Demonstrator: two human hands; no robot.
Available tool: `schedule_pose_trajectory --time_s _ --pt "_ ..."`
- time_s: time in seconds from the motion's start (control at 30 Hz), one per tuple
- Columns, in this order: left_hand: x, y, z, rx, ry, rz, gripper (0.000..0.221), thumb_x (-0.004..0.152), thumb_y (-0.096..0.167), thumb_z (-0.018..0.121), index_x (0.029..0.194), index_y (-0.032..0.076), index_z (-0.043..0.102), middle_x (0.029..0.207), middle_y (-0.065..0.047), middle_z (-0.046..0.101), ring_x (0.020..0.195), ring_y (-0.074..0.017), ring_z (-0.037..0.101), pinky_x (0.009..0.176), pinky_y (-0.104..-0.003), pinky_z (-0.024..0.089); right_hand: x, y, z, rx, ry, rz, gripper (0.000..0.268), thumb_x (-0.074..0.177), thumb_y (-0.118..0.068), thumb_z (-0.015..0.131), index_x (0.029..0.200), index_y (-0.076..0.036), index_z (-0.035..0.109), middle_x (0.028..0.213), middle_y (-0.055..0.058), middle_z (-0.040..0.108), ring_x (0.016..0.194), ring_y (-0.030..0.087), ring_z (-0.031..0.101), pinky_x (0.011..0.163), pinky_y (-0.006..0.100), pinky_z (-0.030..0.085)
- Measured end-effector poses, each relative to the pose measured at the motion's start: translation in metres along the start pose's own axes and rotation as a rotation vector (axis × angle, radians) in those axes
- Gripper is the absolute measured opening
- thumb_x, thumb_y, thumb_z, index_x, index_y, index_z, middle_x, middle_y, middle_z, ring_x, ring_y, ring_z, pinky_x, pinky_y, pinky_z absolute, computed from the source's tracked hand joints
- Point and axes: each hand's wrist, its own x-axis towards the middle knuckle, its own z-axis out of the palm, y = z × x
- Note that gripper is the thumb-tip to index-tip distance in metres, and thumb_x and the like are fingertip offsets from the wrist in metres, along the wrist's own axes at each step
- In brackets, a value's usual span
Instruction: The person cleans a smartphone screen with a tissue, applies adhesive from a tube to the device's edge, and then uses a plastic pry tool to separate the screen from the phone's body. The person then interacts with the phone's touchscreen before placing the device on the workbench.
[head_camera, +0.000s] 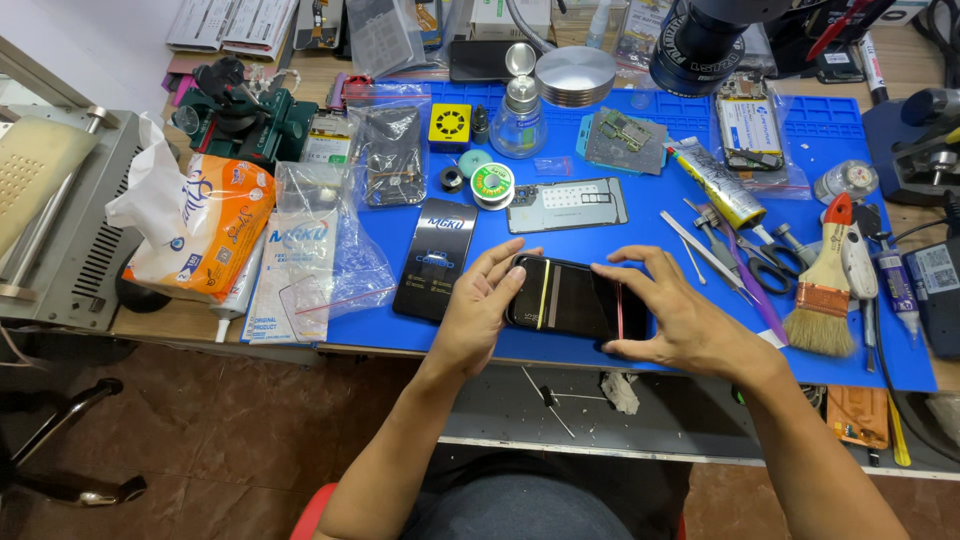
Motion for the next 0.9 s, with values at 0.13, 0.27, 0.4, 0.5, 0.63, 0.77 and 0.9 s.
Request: schedule_pose_trajectory --time_s 0.13,0.27,0.4,0.5,0.63,0.77,0.9 --pt "0.010 -0.029 -0.020 -0.030 0.020 -0.113 0.045 0.108 0.009 0.058 0.148 -0.010 0.050 0.129 -0.026 0.070 0.110 -0.0290 0.069 0.091 -0.046 0.064 0.000 -0.001 -0.001 0.078 -0.012 -0.047 0.086 0.072 -0.026 0.093 0.147 -0.012 0.055 0.149 0.012 0.051 0.140 0.035 0.052 0.116 0.050 0.044" --pt "-0.002 -0.007 -0.006 -0.023 -0.135 -0.162 0.064 0.103 0.006 0.063 0.160 -0.002 0.036 0.132 -0.031 0.064 0.114 -0.0363 0.067 0.092 -0.054 0.062 0.002 0.005 0.002 0.042 0.057 -0.124 0.081 0.072 -0.027 0.094 0.144 -0.009 0.060 0.142 0.013 0.060 0.132 0.034 0.061 0.112 0.047 0.048" --pt "-0.008 0.011 -0.006 -0.052 -0.197 -0.143 0.069 0.101 0.003 0.066 0.162 0.003 0.035 0.132 -0.033 0.064 0.113 -0.0398 0.069 0.090 -0.057 0.063 0.004 0.003 0.004 0.060 0.149 -0.202 0.087 0.067 -0.044 0.098 0.142 -0.013 0.064 0.136 0.006 0.065 0.129 0.028 0.064 0.112 0.042 0.049" --pt "-0.018 0.055 -0.002 0.054 -0.277 -0.214 0.064 0.104 0.014 0.059 0.163 0.009 0.034 0.128 -0.014 0.066 0.116 -0.0265 0.068 0.091 -0.045 0.065 0.000 -0.026 -0.015 0.442 -0.037 0.145 0.097 0.074 -0.065 0.059 0.161 -0.023 0.042 0.158 0.005 0.058 0.143 0.018 0.056 0.114 0.037 0.043" --pt "-0.029 0.067 -0.014 0.078 -0.183 -0.101 0.060 0.105 0.017 0.060 0.160 0.008 0.038 0.122 -0.013 0.066 0.108 -0.0260 0.069 0.087 -0.044 0.066 0.015 -0.045 0.000 0.747 0.051 0.387 0.068 0.086 0.001 0.072 0.152 -0.012 0.062 0.109 0.018 0.073 0.077 0.032 0.076 0.069 0.041 0.062" --pt "-0.041 0.091 -0.018 0.216 -0.073 0.056 0.061 0.104 0.020 0.057 0.160 0.002 0.040 0.138 -0.011 0.062 0.127 -0.0197 0.059 0.110 -0.034 0.051 0.037 -0.073 0.006 -0.158 0.108 -0.174 0.114 0.061 -0.047 0.090 0.159 -0.015 0.043 0.150 0.011 0.056 0.138 0.029 0.052 0.111 0.045 0.044" --pt "-0.045 0.109 -0.023 0.095 0.197 -0.042 0.078 0.088 0.054 0.064 0.153 0.015 0.044 0.061 0.007 0.046 0.047 -0.0041 0.031 0.042 -0.024 0.023 0.070 -0.130 0.012 -0.070 0.009 0.105 0.118 0.062 -0.040 0.091 0.164 -0.024 0.034 0.130 0.008 0.060 0.108 0.030 0.069 0.089 0.044 0.057"
